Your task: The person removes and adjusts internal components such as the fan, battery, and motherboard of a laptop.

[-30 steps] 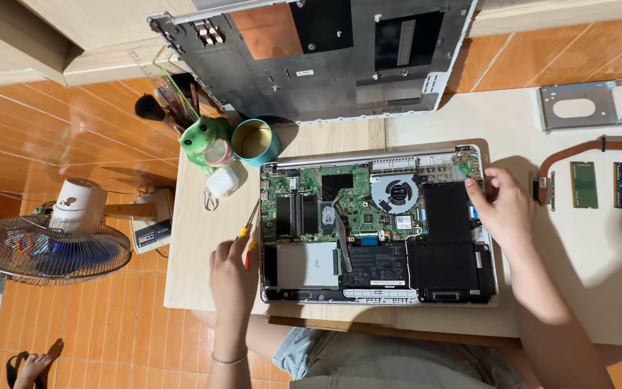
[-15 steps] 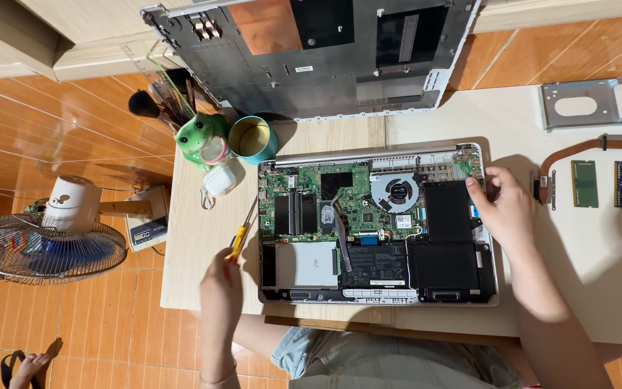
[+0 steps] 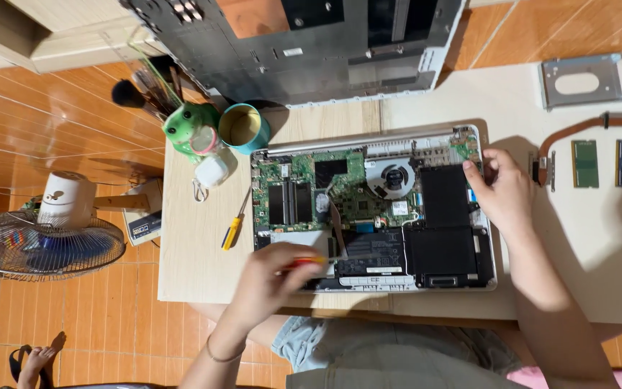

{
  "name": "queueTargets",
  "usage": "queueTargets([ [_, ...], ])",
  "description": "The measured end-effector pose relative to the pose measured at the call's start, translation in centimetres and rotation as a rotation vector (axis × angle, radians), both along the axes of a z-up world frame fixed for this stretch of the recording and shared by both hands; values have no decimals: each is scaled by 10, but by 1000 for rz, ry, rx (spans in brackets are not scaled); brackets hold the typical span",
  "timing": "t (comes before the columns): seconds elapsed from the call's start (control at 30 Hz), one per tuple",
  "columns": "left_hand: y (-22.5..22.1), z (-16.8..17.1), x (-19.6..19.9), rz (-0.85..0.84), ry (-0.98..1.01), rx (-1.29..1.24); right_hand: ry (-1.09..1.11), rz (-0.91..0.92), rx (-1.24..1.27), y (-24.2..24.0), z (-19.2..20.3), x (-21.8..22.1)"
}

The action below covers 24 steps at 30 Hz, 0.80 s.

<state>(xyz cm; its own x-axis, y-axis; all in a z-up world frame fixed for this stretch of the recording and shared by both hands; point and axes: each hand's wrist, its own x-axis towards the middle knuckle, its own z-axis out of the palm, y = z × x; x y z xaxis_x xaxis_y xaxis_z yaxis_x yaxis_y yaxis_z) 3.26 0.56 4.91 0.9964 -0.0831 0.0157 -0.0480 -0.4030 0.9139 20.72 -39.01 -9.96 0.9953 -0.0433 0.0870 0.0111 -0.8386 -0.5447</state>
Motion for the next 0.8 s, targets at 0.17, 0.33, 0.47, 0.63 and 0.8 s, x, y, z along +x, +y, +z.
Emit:
queueTargets([
  [0.17, -53, 23, 31, -447, -331, 350, -20, 0, 20, 2, 7, 1],
  [0.33, -79, 25, 35, -633, -549, 609, -46, 33, 20, -1, 1, 3],
  [0.47, -89, 24, 32, -650, -602, 622, -12, 19, 37, 0, 4, 2],
  [0.63, -95, 23, 30, -661, -626, 640, -53, 41, 9, -3, -1, 3],
  [0.8, -99, 25, 30, -682, -654, 692, -27, 24, 30, 0, 3, 3],
])
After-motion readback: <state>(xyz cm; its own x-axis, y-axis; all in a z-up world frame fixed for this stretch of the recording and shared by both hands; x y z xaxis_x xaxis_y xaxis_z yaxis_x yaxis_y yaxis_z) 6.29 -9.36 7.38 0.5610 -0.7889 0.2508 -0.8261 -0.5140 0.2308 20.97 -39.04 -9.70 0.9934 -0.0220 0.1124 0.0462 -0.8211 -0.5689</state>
